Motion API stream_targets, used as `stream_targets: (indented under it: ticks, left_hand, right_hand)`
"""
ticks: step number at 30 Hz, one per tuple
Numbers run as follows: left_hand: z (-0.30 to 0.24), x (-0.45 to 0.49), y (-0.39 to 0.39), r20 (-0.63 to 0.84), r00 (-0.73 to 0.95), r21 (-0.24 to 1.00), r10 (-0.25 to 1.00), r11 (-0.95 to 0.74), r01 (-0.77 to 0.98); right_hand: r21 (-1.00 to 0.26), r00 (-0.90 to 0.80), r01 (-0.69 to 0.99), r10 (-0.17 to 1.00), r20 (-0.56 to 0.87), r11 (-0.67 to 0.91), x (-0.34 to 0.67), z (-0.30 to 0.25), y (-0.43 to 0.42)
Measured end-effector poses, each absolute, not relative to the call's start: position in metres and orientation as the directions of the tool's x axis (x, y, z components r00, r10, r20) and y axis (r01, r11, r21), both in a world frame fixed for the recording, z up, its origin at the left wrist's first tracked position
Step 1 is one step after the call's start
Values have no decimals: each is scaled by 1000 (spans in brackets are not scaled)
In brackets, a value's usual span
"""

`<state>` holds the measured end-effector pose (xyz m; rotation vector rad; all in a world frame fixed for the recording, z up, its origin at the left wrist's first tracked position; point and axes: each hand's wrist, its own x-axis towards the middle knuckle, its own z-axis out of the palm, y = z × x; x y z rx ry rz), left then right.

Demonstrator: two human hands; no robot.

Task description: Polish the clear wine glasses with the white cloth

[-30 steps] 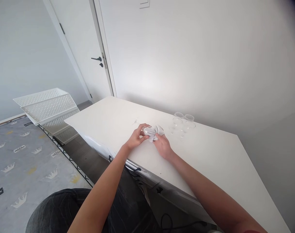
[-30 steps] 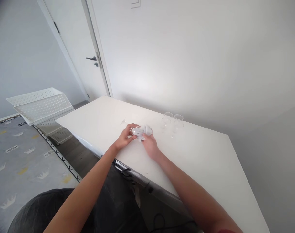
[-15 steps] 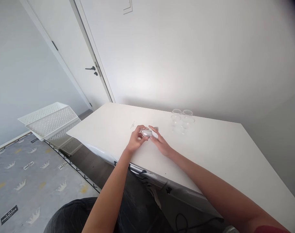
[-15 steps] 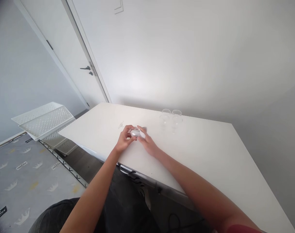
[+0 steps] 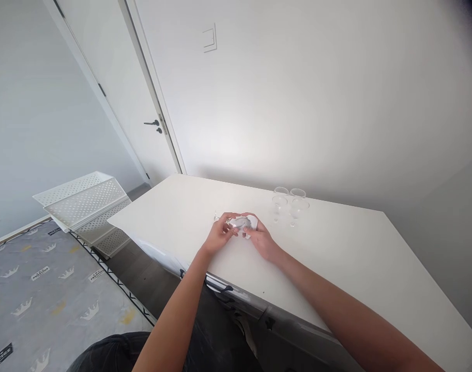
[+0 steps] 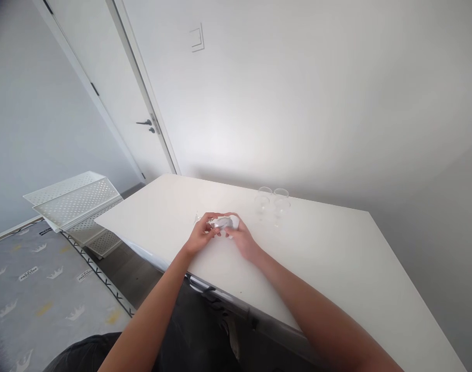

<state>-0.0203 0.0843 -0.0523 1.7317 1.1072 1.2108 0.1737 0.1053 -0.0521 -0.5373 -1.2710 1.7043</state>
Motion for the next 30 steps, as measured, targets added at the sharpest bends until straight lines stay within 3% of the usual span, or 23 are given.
stream_targets:
  ticks: [4,13,18,21,23,25,30]
  left_hand:
    - [-50,-19,82,307,204,877,930,-360,320]
    - [-52,-21,80,331,219,880,918,-384,279]
    - [-57,-20,83,318,262,872,911,-390,297]
    - [-64,-29,90,370,56,889,927,-371,269]
    - [-67,-34,93,412,-206,895,888,-352,275]
    - [-65,-36,92,460,-332,881,824,-375,289]
    - [-48,-26,80,475,-139,853,869,-415,316]
  right_hand:
    - [-877,-391,-477,908,153,-57,173,-51,108]
    - [-876,-503,-453,859,96,-167,172,-49,107]
    - [-897,-337,-443,927,167,1,177,-59,118]
    - [-909,-192,-388,951,241,152,180,-61,119]
    - [-929,-189,-312,945,266,199,180,-61,118]
    - [-946,-218,-237,937,274,222,181,-60,116]
    - [-952,-178,-194,946,272,237,185,-60,116]
